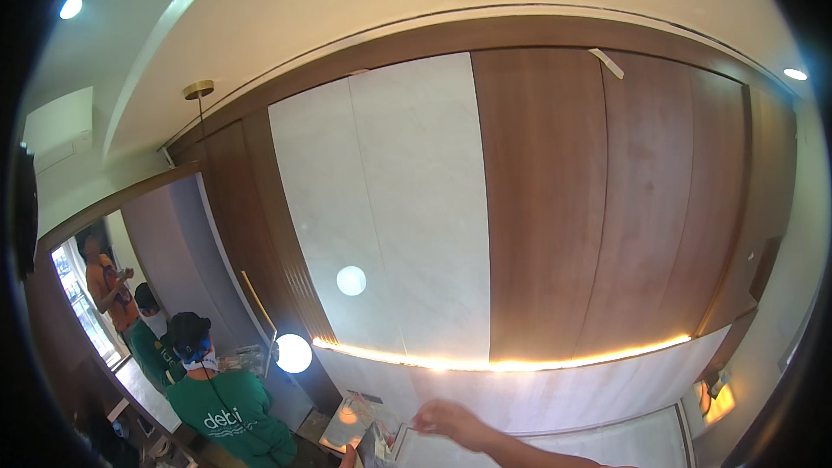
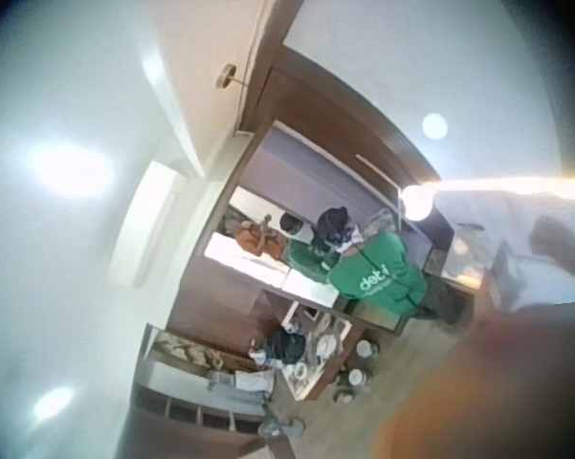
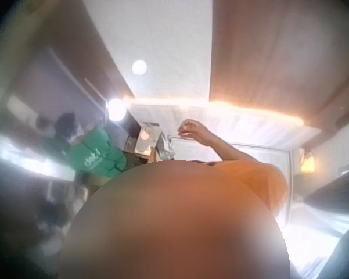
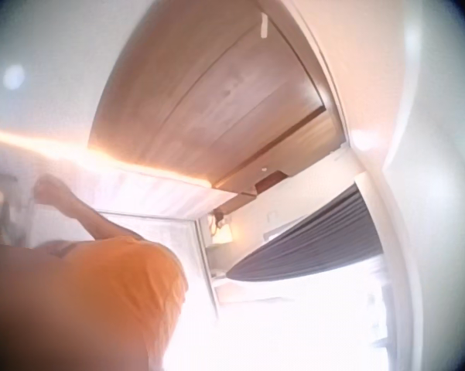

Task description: The person uses a putty knife and a small sponge to apply and smooth wall compound along the upper edge of a wooden wall panel. They repeatedly scoop compound from the putty knife onto the sponge and press it into the seam, then walk around the room to reach different sections.

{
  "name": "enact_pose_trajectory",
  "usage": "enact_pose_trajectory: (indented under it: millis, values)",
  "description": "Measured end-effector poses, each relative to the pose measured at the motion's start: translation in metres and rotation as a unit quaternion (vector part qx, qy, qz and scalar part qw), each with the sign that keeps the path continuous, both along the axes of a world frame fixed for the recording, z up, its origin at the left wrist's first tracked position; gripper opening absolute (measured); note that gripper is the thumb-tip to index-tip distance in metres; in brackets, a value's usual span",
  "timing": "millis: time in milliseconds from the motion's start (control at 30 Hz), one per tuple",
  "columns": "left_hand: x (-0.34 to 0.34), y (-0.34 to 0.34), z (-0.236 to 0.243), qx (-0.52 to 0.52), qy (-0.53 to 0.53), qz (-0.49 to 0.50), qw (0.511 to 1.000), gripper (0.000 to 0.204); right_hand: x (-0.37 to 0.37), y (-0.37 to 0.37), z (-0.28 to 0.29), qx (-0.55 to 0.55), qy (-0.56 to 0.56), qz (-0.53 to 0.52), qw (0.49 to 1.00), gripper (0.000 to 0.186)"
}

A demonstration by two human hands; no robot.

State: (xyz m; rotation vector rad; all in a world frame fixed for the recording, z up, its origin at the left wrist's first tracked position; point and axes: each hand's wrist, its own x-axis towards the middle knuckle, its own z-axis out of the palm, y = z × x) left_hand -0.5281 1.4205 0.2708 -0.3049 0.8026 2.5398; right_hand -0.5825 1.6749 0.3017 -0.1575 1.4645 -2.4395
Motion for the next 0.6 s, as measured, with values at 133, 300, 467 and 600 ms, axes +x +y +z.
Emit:
enact_pose_trajectory:
  millis: [133,300,467,600]
  values:
    - [-0.012,-0.012,-0.014,0.008,0.037,-0.047,0.998,0.052,0.017,-0.039,-0.049,-0.141,0.003,0.138,0.98,0.036]
    - [-0.035,-0.001,-0.01,-0.034,-0.069,-0.037,0.996,0.05,0.002,-0.057,-0.042,-0.154,0.004,0.08,0.985,0.034]
    - [-0.067,0.02,-0.004,0.011,0.04,-0.092,0.995,0.053,-0.022,-0.054,-0.012,-0.154,0.015,-0.024,0.988,0.023]
    - [-0.094,0.037,0.001,-0.065,0.032,-0.068,0.995,0.053,-0.065,-0.036,0.006,-0.153,-0.01,-0.092,0.984,0.034]
